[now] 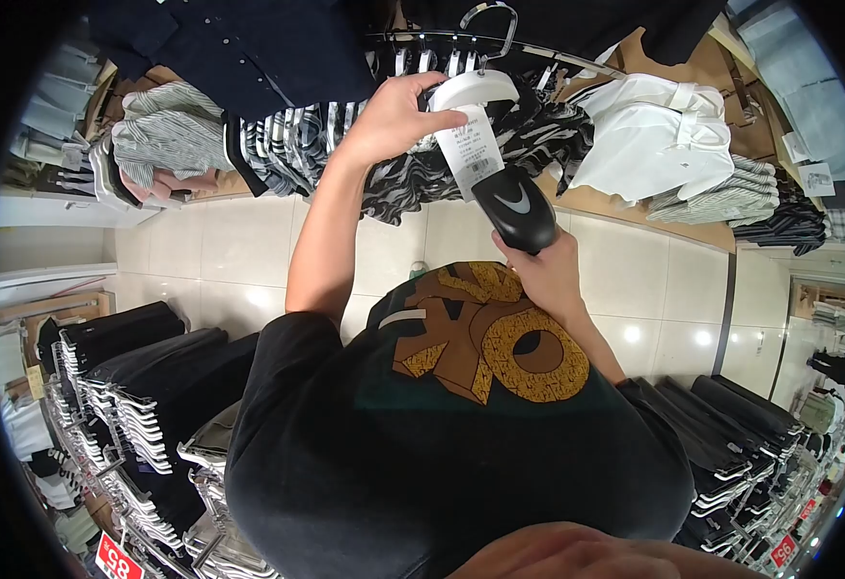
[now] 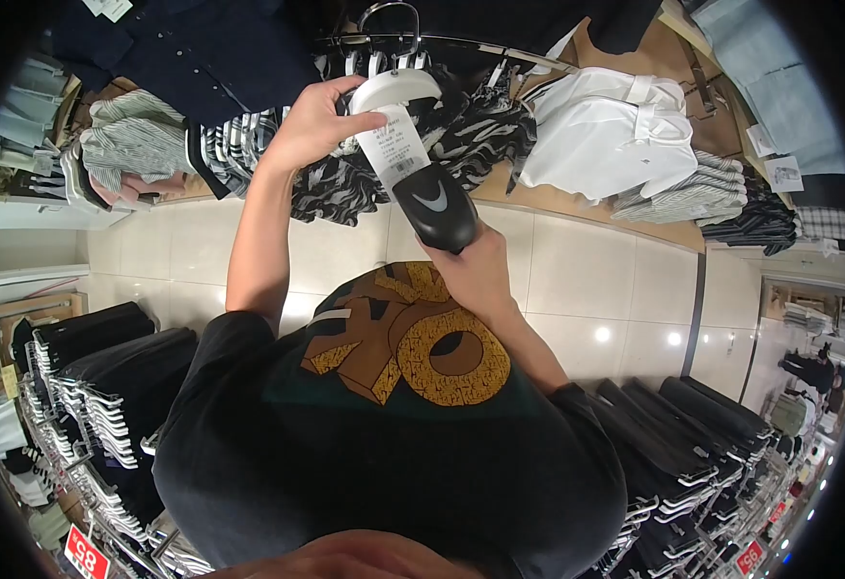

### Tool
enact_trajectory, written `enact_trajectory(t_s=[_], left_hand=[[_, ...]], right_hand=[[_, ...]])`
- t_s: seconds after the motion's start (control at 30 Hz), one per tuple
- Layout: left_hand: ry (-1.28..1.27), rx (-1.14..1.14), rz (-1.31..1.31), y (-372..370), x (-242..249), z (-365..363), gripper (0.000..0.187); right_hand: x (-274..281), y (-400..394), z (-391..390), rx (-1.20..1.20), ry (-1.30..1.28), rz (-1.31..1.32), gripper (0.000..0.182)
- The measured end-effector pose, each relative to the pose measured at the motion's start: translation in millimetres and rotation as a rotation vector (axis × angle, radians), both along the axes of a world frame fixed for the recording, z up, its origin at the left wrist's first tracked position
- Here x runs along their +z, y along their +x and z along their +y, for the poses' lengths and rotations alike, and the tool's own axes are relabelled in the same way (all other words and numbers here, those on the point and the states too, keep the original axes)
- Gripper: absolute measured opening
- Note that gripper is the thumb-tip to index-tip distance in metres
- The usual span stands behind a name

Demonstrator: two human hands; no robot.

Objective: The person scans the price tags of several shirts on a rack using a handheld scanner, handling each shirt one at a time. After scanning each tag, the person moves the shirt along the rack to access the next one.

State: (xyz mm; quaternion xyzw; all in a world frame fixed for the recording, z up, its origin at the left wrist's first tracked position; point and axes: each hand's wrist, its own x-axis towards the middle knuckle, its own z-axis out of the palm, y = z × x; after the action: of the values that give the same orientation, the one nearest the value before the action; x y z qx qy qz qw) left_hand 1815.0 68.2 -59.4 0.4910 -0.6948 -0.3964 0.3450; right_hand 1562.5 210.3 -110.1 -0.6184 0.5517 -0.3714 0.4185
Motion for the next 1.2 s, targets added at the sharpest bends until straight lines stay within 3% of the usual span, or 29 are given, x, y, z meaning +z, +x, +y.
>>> enact_trajectory(t_s=[0.37,0.93,1.0,1.07,1.2], left_hand=[[-0.082,0.006,0.007,1,-8,-2,0.048],[0.027,-0.011,0.01,1,-4,-1,0.044],[0.023,-0.026,0.011,3,-5,-2,0.045],[0.017,-0.048,0.012,3,-4,-2,0.046],[-0.001,-0.07,-0.058,2,13,15,0.046]], right_hand=[[-3,-1,0,0.018,0.002,-0.008,0.029],[-5,1,-5,0.009,0.012,-0.042,0.027],[-5,-4,-11,-0.027,-0.053,-0.084,0.025],[-10,-25,-23,-0.113,-0.042,-0.073,0.037],[19,-44,-48,-0.267,-0.286,-0.114,0.038]])
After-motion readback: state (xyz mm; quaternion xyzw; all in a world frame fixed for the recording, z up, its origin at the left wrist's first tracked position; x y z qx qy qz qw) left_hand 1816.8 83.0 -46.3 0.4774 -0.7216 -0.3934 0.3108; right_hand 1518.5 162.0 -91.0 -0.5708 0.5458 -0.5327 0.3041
